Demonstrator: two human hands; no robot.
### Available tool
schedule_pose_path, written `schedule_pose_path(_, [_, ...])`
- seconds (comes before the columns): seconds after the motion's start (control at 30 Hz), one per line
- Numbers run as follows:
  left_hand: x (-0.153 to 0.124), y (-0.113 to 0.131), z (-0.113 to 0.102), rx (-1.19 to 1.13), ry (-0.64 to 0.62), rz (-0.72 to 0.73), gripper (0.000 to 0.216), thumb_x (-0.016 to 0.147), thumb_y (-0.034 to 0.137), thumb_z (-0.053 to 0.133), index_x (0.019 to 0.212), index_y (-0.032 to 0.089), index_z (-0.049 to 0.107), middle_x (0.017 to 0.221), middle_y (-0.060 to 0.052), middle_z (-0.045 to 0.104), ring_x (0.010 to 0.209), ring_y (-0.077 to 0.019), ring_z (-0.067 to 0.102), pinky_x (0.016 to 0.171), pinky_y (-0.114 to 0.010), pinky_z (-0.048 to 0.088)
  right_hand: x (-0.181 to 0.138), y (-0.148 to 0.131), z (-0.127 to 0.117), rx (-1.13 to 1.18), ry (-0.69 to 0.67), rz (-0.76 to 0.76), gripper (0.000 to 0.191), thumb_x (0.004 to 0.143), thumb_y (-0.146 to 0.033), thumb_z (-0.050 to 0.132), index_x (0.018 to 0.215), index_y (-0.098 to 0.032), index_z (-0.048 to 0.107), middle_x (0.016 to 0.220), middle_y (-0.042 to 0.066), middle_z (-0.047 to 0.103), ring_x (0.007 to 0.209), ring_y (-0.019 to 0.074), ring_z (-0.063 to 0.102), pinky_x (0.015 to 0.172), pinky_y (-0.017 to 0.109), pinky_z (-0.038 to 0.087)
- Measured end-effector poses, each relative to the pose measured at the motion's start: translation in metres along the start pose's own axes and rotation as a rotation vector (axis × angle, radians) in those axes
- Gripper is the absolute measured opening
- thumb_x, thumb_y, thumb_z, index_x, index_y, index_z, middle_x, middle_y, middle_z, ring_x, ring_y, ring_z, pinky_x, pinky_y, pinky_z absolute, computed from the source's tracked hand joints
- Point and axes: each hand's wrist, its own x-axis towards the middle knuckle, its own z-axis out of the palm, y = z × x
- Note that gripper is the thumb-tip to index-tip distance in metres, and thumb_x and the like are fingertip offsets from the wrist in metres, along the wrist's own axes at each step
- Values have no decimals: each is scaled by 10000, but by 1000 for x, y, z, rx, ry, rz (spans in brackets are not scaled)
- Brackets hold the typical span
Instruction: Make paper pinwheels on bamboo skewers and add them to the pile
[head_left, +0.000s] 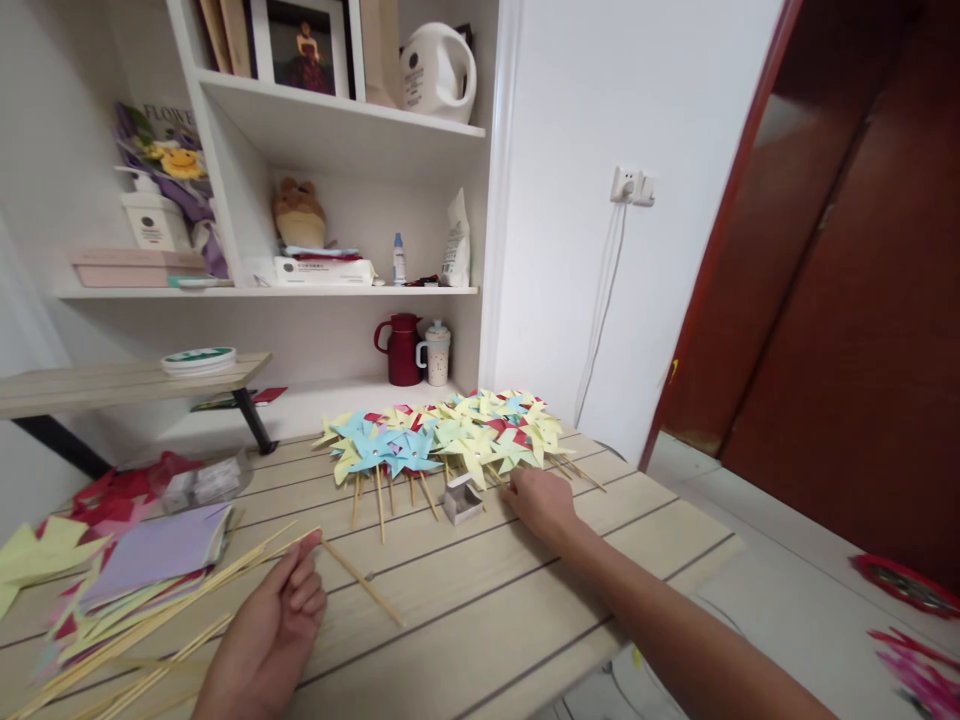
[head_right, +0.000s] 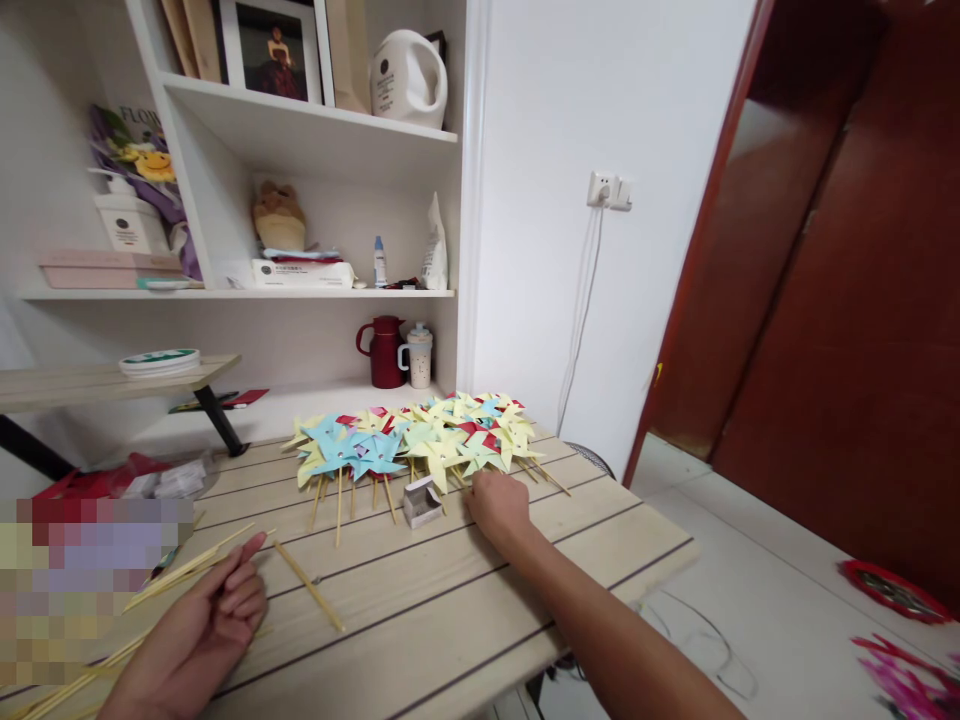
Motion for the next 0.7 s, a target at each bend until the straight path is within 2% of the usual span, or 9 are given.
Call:
schedule_pose_path(0.13, [-1,0,1,-5,-8,-22,194,958,134,469,870,104,639,548,90,304,368,-21,296,336,-148,263,1,5,-1,28,32,43,163,861,-275,571,870,-208,718,934,94,756,884,232,672,607,263,332])
schedule_pose_path(0.27, [1,0,0,-10,-15,-17,203,962,108,447,889,95,637,553,92,301,369,-21,319,336,-145,272,8,25,-13,67,80,112,229,890,-418,575,860,-241,717,931,56,759,869,218,672,561,257,304])
schedule_pose_path(0.4, [5,-1,-5,-1,-41,-3,189,956,96,459,896,86,638,561,90,313,375,-22,346,333,-144,284,23,72,-38,56,111,233,273,919,-454,535,904,-253,720,954,51,756,856,207,682,554,254,332])
schedule_pose_path(0.5, [7,-2,-8,3,-49,-13,184,952,88,461,907,84,639,564,89,323,374,-22,351,333,-144,288,32,116,-52,-4,109,355,299,939,-439,520,969,-218,719,1035,107,740,911,254,694,590,276,395])
schedule_pose_path(0.6, [10,-2,-8,5,-24,-12,177,950,97,468,898,88,637,555,94,315,359,-21,336,325,-147,279,36,151,-55,-83,55,429,246,918,-353,602,994,-145,710,1070,173,710,961,293,690,667,321,476])
schedule_pose_path(0.7, [11,-2,-6,2,-8,-10,175,946,94,467,897,95,635,546,98,302,348,-21,326,320,-148,273,39,170,-48,-148,-20,453,267,924,-318,633,1112,-130,659,1140,140,668,1004,252,665,805,376,542])
